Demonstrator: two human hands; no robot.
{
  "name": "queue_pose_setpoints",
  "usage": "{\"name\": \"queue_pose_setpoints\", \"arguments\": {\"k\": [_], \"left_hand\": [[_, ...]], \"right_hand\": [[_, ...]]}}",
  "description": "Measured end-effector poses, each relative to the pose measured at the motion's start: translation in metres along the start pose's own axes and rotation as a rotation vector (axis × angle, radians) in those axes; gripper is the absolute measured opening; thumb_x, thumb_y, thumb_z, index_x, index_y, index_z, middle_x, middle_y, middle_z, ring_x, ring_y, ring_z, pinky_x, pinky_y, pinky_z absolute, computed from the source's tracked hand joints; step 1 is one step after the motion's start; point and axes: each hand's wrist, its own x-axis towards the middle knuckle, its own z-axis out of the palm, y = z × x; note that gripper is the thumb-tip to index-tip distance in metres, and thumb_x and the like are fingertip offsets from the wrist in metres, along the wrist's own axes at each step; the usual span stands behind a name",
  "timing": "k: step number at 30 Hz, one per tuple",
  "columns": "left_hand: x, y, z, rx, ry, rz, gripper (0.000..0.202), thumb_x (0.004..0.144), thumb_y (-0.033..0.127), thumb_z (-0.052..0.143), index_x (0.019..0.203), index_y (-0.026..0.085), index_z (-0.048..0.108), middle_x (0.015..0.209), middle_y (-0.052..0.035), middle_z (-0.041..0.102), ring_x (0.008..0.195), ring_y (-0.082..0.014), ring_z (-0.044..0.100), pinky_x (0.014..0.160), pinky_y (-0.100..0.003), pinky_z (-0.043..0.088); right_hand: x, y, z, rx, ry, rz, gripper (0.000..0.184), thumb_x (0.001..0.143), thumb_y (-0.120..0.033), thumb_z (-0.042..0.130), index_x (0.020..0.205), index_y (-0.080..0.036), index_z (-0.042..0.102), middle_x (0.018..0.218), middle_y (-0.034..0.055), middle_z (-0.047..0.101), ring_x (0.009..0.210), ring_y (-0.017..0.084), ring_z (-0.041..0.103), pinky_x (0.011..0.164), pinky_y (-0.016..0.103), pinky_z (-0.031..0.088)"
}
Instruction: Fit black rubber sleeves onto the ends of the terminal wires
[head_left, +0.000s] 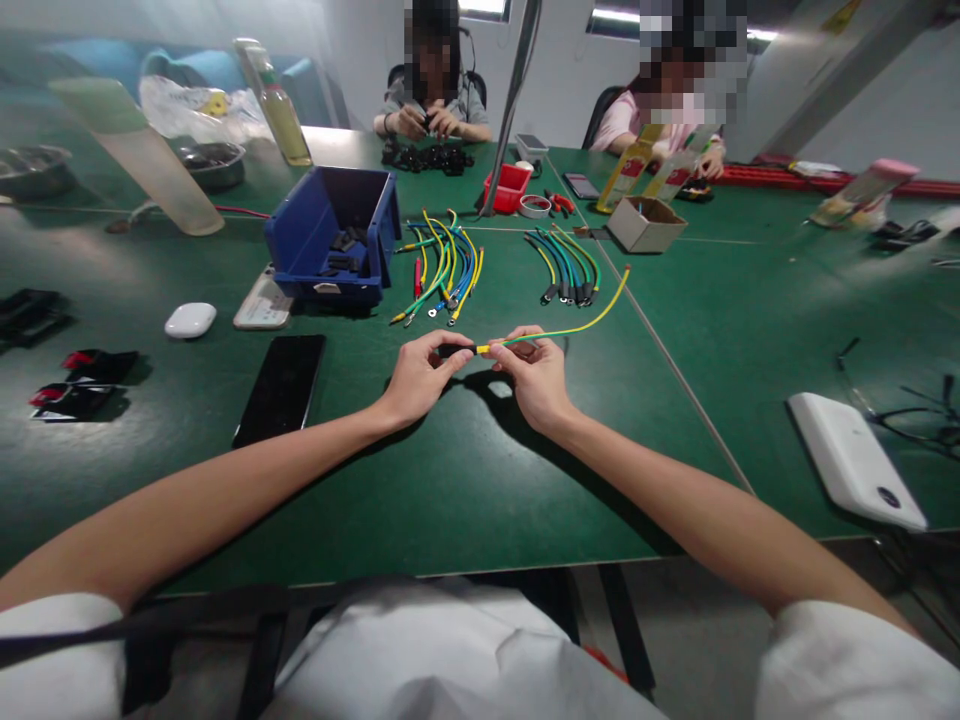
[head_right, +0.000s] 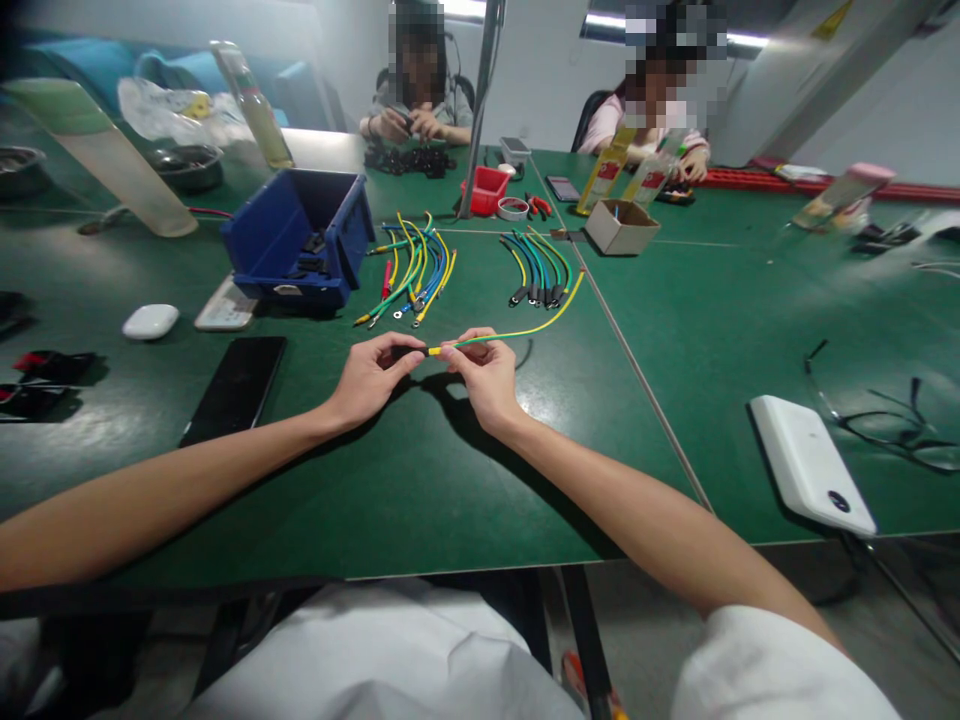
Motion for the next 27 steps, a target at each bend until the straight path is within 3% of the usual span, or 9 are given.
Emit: {"name": "queue_pose_setpoints", "arguments": {"k": [27], "left_hand": [[0.0,-0.0052,0.0008,-0.027,-0.059,0.042,0.025,0.084,0.034,0.067,0.103,0.018,0.071,0.097,-0.0063,0.072,0.078,-0.0159,0.063,0.07,-0.027,0.05]], "right_hand": [[-0.0009,0.0005,-0.0021,-0.073,-0.058,-0.005,0.03,0.066,-0.028,0.083,0.079,-0.022,0.056,0.081,-0.0007,0.074,0.073,0.013,0.067,0.063,0.024,0.048]]}}
